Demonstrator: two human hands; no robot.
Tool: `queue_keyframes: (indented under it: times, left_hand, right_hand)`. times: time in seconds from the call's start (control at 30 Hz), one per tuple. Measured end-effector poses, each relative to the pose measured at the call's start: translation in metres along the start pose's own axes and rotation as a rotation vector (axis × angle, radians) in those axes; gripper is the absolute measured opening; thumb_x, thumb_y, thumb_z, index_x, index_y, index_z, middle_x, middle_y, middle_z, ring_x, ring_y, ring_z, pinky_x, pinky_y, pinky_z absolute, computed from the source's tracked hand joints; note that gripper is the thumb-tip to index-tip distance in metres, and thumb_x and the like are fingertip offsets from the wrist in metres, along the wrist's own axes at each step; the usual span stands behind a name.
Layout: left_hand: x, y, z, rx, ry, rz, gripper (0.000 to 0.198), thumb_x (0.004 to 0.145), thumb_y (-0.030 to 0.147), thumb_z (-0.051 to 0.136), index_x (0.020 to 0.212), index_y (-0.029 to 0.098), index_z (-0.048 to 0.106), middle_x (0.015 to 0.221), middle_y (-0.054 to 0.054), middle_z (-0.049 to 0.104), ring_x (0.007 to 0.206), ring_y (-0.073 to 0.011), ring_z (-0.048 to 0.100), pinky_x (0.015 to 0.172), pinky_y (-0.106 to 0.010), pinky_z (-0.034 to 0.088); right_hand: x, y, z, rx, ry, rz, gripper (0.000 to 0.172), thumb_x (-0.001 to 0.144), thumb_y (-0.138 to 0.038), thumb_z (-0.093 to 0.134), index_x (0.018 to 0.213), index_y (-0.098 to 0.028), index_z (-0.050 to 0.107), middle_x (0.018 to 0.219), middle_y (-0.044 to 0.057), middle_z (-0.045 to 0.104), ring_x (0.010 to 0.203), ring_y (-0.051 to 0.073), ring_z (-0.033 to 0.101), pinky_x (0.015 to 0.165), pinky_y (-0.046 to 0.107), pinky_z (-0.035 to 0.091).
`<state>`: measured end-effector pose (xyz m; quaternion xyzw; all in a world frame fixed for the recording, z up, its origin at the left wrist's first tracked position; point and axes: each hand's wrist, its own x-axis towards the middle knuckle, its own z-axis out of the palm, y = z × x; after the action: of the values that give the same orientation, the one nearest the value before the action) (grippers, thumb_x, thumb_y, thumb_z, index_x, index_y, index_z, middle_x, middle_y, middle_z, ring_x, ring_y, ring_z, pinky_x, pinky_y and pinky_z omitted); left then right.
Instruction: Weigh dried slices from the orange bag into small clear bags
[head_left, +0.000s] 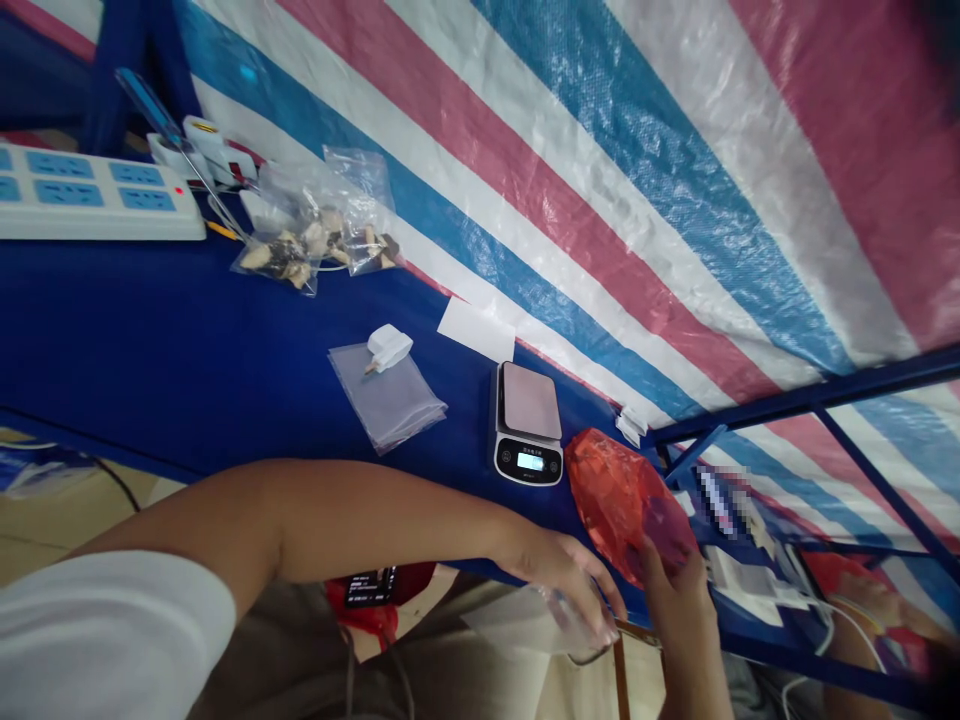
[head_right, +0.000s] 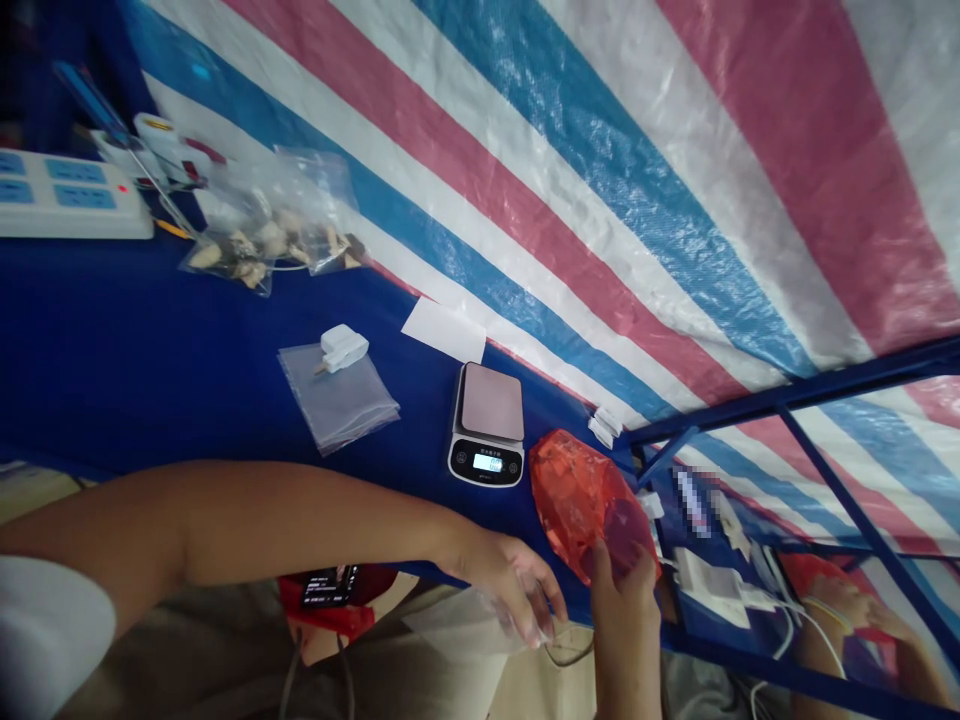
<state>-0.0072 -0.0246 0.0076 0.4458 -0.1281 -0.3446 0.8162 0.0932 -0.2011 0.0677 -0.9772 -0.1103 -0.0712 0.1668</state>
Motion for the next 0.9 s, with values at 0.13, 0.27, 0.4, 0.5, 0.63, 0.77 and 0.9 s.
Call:
queue_keyframes:
  times: [0.13,0.27,0.4,0.5,0.63,0.77,0.9]
  left_hand:
    - [0.001,-0.001,-0.001,-0.013,-0.001,0.002,0.07,0.037,0.018,0.097,0.1,0.018,0.067,0.091,0.001,0.071,0.08,-0.0146,0.07,0.072,-0.027,0.055]
    - [0.004,-0.005,-0.001,0.006,-0.008,0.052,0.068,0.036,0.017,0.095,0.099,0.018,0.067,0.091,0.0,0.071,0.077,-0.0166,0.07,0.067,-0.028,0.056]
    - [0.003,-0.005,-0.001,0.004,-0.008,0.043,0.067,0.036,0.017,0.095,0.097,0.018,0.067,0.089,0.0,0.07,0.076,-0.0162,0.07,0.067,-0.029,0.056]
    - [0.0,-0.002,0.0,-0.022,0.011,0.018,0.065,0.04,0.022,0.097,0.098,0.018,0.068,0.091,0.0,0.07,0.078,-0.0145,0.069,0.07,-0.028,0.056]
    - [-0.001,-0.001,0.002,-0.037,0.033,0.005,0.065,0.041,0.024,0.097,0.099,0.018,0.068,0.093,0.0,0.07,0.079,-0.0133,0.069,0.072,-0.027,0.055]
    - [0.0,-0.003,0.003,-0.043,0.044,0.026,0.064,0.037,0.024,0.096,0.095,0.018,0.069,0.089,-0.001,0.07,0.077,-0.0153,0.069,0.07,-0.03,0.056]
    - [-0.006,0.001,0.004,-0.071,0.085,0.06,0.062,0.035,0.025,0.096,0.092,0.02,0.071,0.088,-0.002,0.071,0.078,-0.0163,0.068,0.07,-0.031,0.055]
  right_hand:
    - [0.006,-0.004,0.013,0.102,-0.039,0.001,0.093,0.075,-0.074,0.062,0.138,-0.006,0.054,0.12,0.029,0.067,0.108,0.043,0.066,0.088,0.057,0.053]
    - [0.016,-0.007,0.02,0.391,0.001,0.029,0.082,0.071,-0.065,0.071,0.13,-0.009,0.06,0.11,0.019,0.072,0.102,0.035,0.07,0.087,0.046,0.057]
    - [0.01,-0.021,0.019,0.541,0.184,0.009,0.065,0.076,-0.059,0.072,0.116,-0.009,0.068,0.105,0.017,0.074,0.097,0.032,0.072,0.085,0.041,0.058]
    - [-0.003,-0.037,0.011,0.461,0.334,-0.215,0.054,0.087,-0.057,0.065,0.113,-0.01,0.07,0.11,0.019,0.074,0.101,0.032,0.072,0.093,0.043,0.056]
    - [-0.017,-0.057,-0.004,0.189,0.431,-0.677,0.033,0.098,-0.041,0.058,0.107,-0.012,0.071,0.112,0.017,0.074,0.108,0.03,0.07,0.098,0.042,0.052]
    - [-0.021,-0.06,-0.014,0.125,0.55,-0.772,0.032,0.097,-0.034,0.056,0.113,-0.01,0.07,0.106,0.018,0.075,0.098,0.03,0.071,0.09,0.042,0.054]
    - [-0.03,-0.051,-0.02,0.136,0.591,-0.532,0.043,0.094,-0.041,0.058,0.121,-0.009,0.069,0.108,0.02,0.072,0.099,0.035,0.069,0.089,0.048,0.052]
